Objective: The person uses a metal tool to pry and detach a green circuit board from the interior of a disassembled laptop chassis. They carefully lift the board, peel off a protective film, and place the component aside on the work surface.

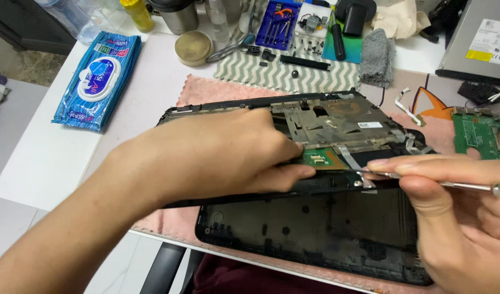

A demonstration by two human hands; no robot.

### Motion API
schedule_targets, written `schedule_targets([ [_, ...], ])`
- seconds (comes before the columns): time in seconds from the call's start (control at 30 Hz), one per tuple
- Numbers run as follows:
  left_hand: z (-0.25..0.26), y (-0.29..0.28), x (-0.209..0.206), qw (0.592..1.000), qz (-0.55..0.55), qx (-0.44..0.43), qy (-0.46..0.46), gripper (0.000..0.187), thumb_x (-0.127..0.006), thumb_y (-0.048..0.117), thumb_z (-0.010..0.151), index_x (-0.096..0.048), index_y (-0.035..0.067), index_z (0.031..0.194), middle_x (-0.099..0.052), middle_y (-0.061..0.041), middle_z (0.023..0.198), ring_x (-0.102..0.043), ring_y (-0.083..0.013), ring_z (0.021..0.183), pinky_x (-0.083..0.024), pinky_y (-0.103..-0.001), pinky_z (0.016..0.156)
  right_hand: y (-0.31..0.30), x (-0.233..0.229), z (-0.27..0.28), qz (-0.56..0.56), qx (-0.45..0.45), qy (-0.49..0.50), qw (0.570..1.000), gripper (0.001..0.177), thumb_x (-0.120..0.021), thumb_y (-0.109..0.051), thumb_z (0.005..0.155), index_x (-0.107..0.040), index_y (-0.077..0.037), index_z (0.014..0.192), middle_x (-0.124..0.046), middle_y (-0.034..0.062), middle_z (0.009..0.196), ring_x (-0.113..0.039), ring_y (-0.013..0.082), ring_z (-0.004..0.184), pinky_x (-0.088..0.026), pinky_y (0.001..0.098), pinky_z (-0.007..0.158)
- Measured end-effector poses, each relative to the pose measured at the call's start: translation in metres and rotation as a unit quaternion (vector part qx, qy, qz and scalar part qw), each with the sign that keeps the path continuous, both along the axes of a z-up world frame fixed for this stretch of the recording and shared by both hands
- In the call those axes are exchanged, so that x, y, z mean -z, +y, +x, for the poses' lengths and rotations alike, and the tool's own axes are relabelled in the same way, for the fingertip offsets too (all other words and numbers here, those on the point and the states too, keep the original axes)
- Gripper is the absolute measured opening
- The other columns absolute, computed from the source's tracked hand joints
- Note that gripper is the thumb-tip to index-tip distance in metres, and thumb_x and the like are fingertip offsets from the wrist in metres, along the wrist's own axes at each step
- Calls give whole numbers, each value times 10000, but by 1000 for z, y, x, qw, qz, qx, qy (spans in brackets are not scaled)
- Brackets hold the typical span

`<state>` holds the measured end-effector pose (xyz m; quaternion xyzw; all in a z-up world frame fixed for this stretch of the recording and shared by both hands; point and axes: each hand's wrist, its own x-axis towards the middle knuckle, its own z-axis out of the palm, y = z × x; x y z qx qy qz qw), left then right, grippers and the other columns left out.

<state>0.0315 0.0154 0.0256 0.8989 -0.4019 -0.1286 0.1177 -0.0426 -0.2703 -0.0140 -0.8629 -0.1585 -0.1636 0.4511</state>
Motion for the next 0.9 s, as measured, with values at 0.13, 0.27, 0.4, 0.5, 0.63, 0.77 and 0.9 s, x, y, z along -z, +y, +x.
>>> schedule_targets([
  [0.13,-7,-5,5,999,45,-6,2,564,-592,547,1252,-774,89,976,-757,-217,775,-751,-574,719,-573,-683,630,-1,3,-11,24,15,40,999,83,-561,-5,1189,-569,71,1157,-808,236,1119,-921,327,1125,-712,390,1109],
  [0.27,-12,-5,25,999,0,10,-45,548,-672,547,1213,-758,84,935,-742,-222,734,-742,-573,650,-574,-677,599,-7,8,-13,-16,2,55,998,99,-599,-31,1137,-654,48,1115,-872,212,1131,-919,276,1101,-703,352,1041],
  [0.4,-14,-4,35,998,-38,28,-47,579,-685,544,1208,-719,67,882,-719,-197,673,-706,-560,616,-551,-664,572,-8,11,-17,-59,-16,20,998,110,-654,-57,1082,-739,7,1055,-885,134,1031,-940,265,1041,-725,323,933],
  [0.5,-15,-3,41,995,-89,32,-12,560,-694,507,1182,-680,57,849,-709,-171,656,-671,-518,581,-503,-618,540,-7,13,-22,-54,-25,20,998,106,-642,-32,1077,-738,3,1049,-887,155,1048,-941,266,1013,-746,339,945],
  [0.63,-15,-1,43,993,-115,20,31,555,-711,498,1149,-658,70,800,-689,-165,636,-650,-482,549,-484,-566,514,-4,19,-24,-68,-43,-21,997,94,-660,1,1044,-750,31,1040,-885,146,1005,-924,240,917,-752,343,906],
  [0.77,-15,-2,39,991,-129,14,43,516,-722,489,1133,-686,67,839,-683,-186,612,-641,-496,559,-474,-560,536,-3,17,-33,-107,-6,2,994,137,-644,2,1085,-779,-9,1110,-897,122,1086,-904,248,966,-733,369,949],
  [0.9,-16,-4,39,979,-141,-86,121,459,-799,567,982,-789,120,1085,-733,-99,686,-621,-329,582,-460,-461,554,-14,31,-35,-20,-37,13,999,124,-566,-26,1101,-682,16,1109,-869,191,1106,-950,324,1125,-798,433,1076],
])
